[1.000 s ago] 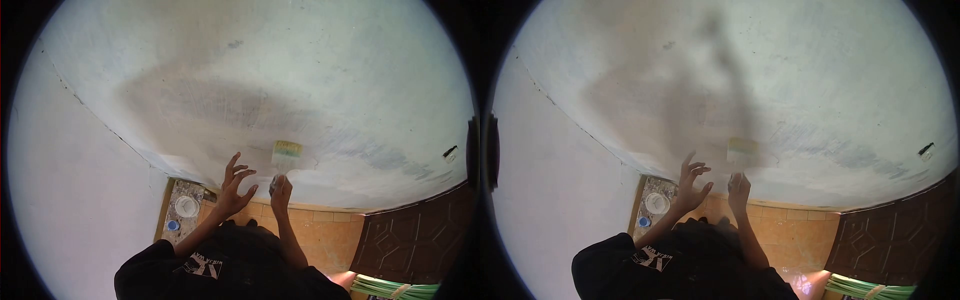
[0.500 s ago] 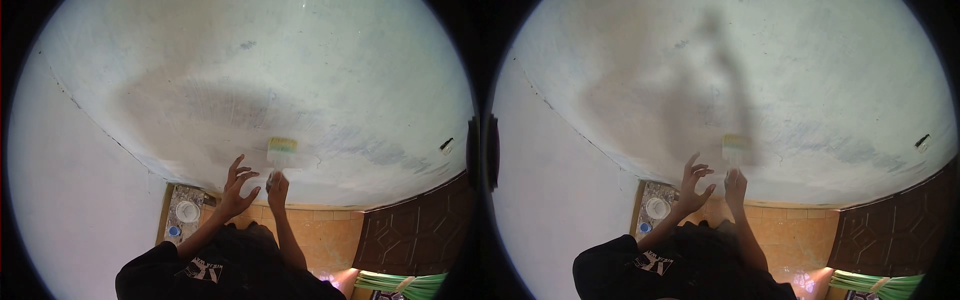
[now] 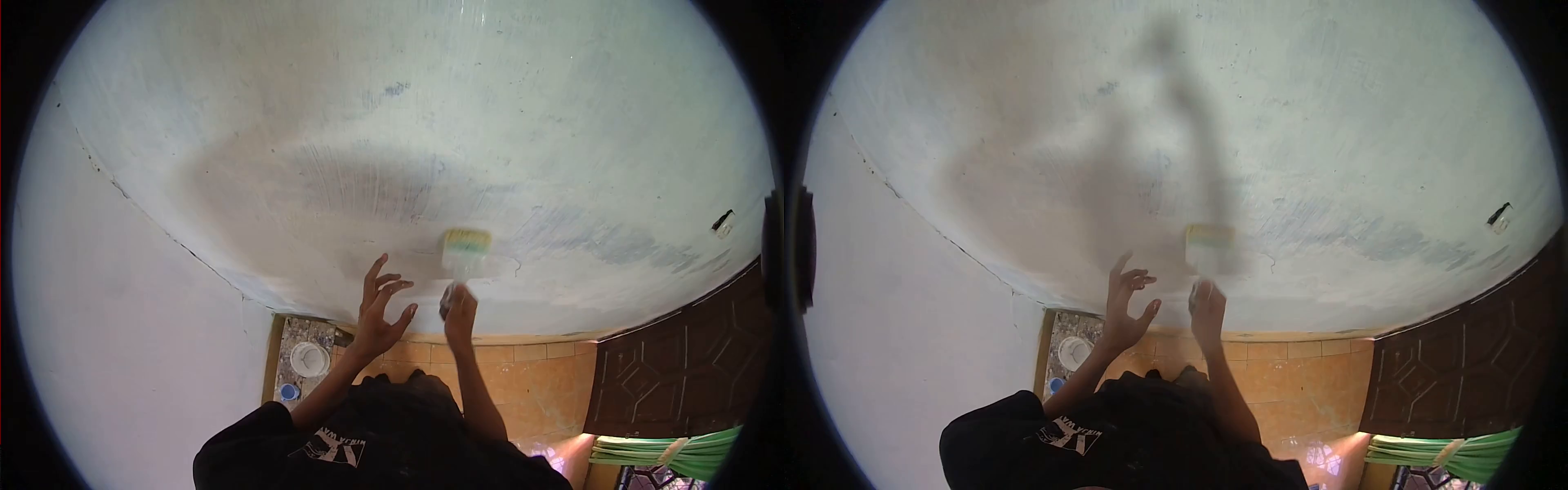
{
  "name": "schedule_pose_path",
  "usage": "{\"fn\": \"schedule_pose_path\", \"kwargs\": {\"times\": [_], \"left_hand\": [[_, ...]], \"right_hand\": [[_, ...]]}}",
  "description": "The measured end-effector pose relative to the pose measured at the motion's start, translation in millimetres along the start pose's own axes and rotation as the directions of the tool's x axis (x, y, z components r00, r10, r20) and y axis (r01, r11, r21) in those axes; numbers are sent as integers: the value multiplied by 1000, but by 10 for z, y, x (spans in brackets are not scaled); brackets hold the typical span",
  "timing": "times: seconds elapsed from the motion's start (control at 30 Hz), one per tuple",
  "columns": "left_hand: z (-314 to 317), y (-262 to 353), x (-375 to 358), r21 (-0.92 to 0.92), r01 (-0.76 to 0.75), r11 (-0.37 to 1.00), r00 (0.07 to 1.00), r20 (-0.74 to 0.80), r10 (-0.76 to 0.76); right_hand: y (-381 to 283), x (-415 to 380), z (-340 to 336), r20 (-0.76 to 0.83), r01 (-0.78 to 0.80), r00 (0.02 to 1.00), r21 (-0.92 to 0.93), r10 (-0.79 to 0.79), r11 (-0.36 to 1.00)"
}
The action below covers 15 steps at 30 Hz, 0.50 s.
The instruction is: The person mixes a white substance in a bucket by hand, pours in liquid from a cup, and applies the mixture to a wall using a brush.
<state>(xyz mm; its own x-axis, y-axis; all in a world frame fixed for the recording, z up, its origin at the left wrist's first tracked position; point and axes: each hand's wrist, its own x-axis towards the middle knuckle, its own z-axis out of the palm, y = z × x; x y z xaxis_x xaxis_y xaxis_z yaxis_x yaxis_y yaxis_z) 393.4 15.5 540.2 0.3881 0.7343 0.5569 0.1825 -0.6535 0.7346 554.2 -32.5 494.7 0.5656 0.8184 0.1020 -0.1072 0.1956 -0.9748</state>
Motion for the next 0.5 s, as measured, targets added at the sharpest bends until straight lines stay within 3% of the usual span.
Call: {"fn": "schedule_pose_path", "kwargs": {"times": [0.1, 0.2, 0.27, 0.33, 0.5], "left_hand": [[-36, -47, -102, 6, 5, 1000, 1000, 28, -6], [-25, -22, -159, -19, 32, 999, 997, 70, -31], [0, 6, -147, -41, 18, 999, 996, 91, -15], [40, 33, -154, -63, -8, 998, 996, 92, 13], [53, 65, -175, -88, -49, 995, 996, 76, 55]], "right_hand": [[208, -257, -137, -33, -120, 992, 54, 122, 991], [-367, -12, -266, -48, 155, 987, 107, -151, 982], [-928, 168, -251, -79, 215, 975, 65, -210, 974], [-1082, 326, -323, -59, 213, 976, 44, -211, 976], [-363, 162, -429, -35, 97, 995, 15, -96, 995]]}}
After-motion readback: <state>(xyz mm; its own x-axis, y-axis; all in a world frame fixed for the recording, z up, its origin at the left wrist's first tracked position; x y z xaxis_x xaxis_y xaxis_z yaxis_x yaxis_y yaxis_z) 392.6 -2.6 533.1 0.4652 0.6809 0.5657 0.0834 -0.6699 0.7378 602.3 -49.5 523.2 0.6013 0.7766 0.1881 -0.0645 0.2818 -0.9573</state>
